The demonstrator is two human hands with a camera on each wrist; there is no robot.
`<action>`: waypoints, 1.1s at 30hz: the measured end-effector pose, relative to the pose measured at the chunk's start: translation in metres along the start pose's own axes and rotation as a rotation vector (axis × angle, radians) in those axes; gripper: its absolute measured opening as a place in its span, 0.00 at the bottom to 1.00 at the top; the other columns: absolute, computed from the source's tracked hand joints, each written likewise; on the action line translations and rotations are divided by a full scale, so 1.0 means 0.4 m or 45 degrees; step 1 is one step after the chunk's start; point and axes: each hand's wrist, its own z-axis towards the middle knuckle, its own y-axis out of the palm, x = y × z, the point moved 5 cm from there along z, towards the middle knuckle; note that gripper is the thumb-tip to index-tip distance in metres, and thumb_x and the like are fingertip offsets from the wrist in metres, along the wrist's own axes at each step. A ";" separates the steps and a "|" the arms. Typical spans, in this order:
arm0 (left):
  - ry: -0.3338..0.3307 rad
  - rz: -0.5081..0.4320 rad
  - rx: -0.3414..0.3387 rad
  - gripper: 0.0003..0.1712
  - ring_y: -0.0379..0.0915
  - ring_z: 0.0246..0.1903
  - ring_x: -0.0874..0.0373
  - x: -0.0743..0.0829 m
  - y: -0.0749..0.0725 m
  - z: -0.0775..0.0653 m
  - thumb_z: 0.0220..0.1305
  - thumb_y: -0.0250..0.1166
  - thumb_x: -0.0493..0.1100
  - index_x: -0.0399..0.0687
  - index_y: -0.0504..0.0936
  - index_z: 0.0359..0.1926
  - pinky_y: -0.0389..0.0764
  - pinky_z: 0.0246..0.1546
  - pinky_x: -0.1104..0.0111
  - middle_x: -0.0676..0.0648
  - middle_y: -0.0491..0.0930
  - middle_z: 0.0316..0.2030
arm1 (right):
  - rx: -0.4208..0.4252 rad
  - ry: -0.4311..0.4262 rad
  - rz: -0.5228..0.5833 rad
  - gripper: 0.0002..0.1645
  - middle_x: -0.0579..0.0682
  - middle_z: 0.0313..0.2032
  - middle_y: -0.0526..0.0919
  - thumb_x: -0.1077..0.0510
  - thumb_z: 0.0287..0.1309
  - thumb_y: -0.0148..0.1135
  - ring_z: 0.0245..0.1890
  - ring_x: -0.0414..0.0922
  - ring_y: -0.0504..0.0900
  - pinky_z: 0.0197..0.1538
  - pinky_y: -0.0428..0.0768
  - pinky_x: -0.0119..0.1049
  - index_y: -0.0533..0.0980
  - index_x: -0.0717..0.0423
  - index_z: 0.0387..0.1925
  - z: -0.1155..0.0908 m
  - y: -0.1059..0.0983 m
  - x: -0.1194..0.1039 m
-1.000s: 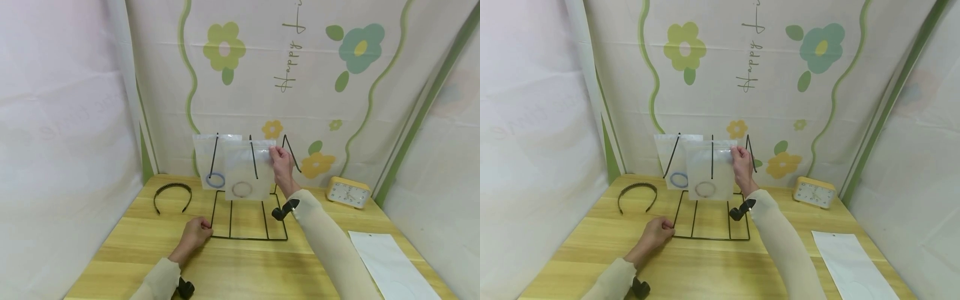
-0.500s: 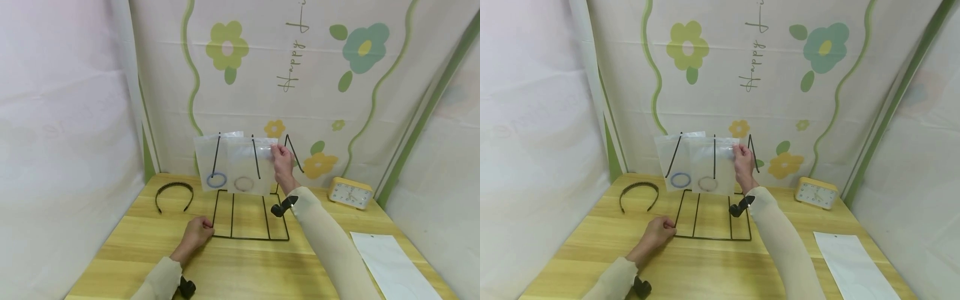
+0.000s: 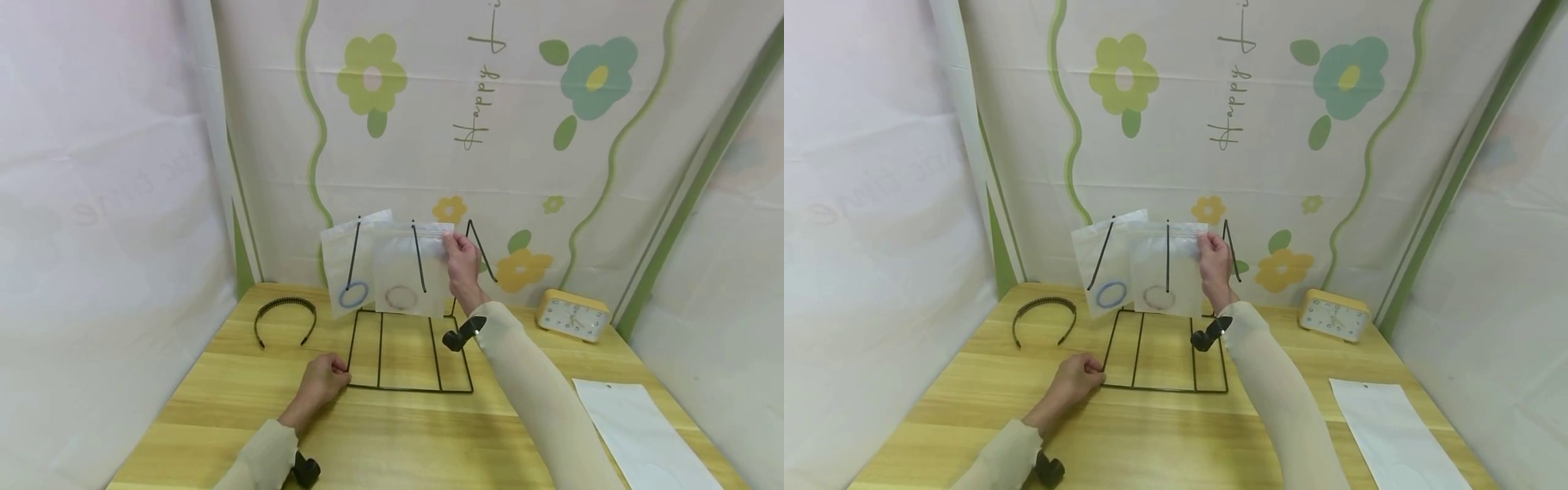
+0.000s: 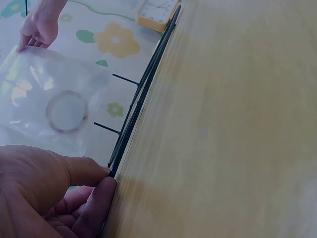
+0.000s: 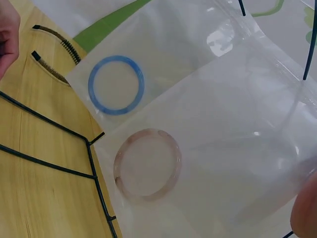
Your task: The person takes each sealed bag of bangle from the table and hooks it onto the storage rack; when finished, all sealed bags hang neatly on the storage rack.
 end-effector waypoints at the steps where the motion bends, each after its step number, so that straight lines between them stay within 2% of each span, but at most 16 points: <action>1: 0.001 0.001 0.004 0.06 0.73 0.25 0.60 0.001 0.000 0.000 0.52 0.70 0.33 0.41 0.80 0.29 0.76 0.28 0.68 0.51 0.79 0.24 | -0.008 -0.006 -0.008 0.20 0.49 0.42 0.83 0.48 0.63 0.63 0.41 0.40 0.76 0.44 0.74 0.31 0.81 0.59 0.48 -0.001 -0.002 -0.002; 5: 0.011 -0.001 0.006 0.06 0.73 0.25 0.60 0.008 0.002 0.001 0.51 0.70 0.33 0.41 0.80 0.29 0.76 0.28 0.67 0.51 0.79 0.24 | -0.062 -0.060 -0.083 0.22 0.52 0.48 0.83 0.47 0.65 0.61 0.44 0.42 0.77 0.46 0.76 0.33 0.79 0.58 0.51 -0.008 -0.023 -0.003; 10: 0.010 -0.006 0.006 0.06 0.74 0.25 0.60 0.014 0.008 0.000 0.51 0.69 0.32 0.40 0.80 0.30 0.76 0.28 0.67 0.51 0.79 0.24 | -0.159 -0.132 -0.120 0.23 0.56 0.55 0.80 0.50 0.67 0.57 0.53 0.48 0.79 0.55 0.78 0.41 0.75 0.60 0.57 -0.032 -0.074 0.023; 13: 0.010 -0.012 0.009 0.05 0.74 0.25 0.60 0.018 0.011 0.001 0.52 0.69 0.32 0.40 0.80 0.31 0.76 0.28 0.67 0.50 0.79 0.25 | -0.188 -0.150 -0.155 0.23 0.57 0.55 0.81 0.52 0.68 0.57 0.55 0.51 0.80 0.55 0.79 0.39 0.74 0.61 0.58 -0.055 -0.127 0.049; 16: 0.008 -0.004 0.005 0.05 0.74 0.26 0.60 0.021 0.014 0.006 0.52 0.69 0.33 0.40 0.81 0.31 0.77 0.28 0.67 0.50 0.79 0.25 | -0.220 -0.173 -0.245 0.23 0.60 0.53 0.82 0.53 0.68 0.57 0.54 0.52 0.81 0.51 0.80 0.32 0.73 0.64 0.58 -0.085 -0.195 0.071; 18: 0.002 0.004 0.005 0.05 0.74 0.26 0.60 0.021 0.014 0.009 0.52 0.68 0.33 0.41 0.81 0.32 0.77 0.29 0.67 0.51 0.79 0.25 | -0.258 -0.196 -0.299 0.22 0.62 0.53 0.81 0.56 0.68 0.57 0.52 0.48 0.82 0.49 0.79 0.26 0.73 0.65 0.57 -0.106 -0.246 0.083; 21: 0.000 0.023 0.015 0.05 0.74 0.26 0.60 0.020 0.011 0.012 0.53 0.69 0.33 0.41 0.80 0.31 0.77 0.29 0.67 0.50 0.79 0.26 | -0.305 -0.233 -0.417 0.21 0.64 0.53 0.80 0.58 0.68 0.58 0.47 0.37 0.82 0.49 0.76 0.21 0.73 0.66 0.57 -0.137 -0.328 0.093; 25: 0.000 0.009 -0.005 0.06 0.74 0.26 0.59 0.014 0.013 0.009 0.52 0.69 0.33 0.41 0.80 0.31 0.77 0.29 0.66 0.50 0.79 0.26 | -0.299 -0.240 -0.601 0.23 0.65 0.53 0.80 0.56 0.67 0.59 0.43 0.24 0.77 0.47 0.74 0.17 0.73 0.67 0.58 -0.174 -0.466 0.106; 28: -0.002 0.002 -0.012 0.06 0.74 0.26 0.59 0.005 0.014 0.005 0.52 0.69 0.33 0.41 0.80 0.31 0.77 0.28 0.67 0.50 0.79 0.26 | -0.265 -0.152 -0.721 0.28 0.63 0.54 0.80 0.51 0.67 0.59 0.42 0.19 0.75 0.45 0.73 0.16 0.72 0.66 0.60 -0.190 -0.580 0.126; 31: -0.011 0.011 0.008 0.06 0.74 0.27 0.59 -0.003 0.010 0.002 0.51 0.69 0.33 0.41 0.80 0.30 0.77 0.29 0.67 0.50 0.79 0.26 | -0.236 0.006 -0.855 0.37 0.58 0.55 0.81 0.42 0.66 0.59 0.39 0.15 0.72 0.42 0.73 0.17 0.68 0.64 0.64 -0.192 -0.693 0.162; 33: -0.015 0.018 0.014 0.06 0.74 0.26 0.58 -0.005 0.006 -0.002 0.51 0.69 0.33 0.42 0.80 0.30 0.77 0.29 0.66 0.50 0.79 0.26 | -0.218 0.120 -0.938 0.43 0.58 0.57 0.80 0.38 0.64 0.58 0.37 0.15 0.69 0.41 0.72 0.18 0.65 0.65 0.66 -0.194 -0.765 0.189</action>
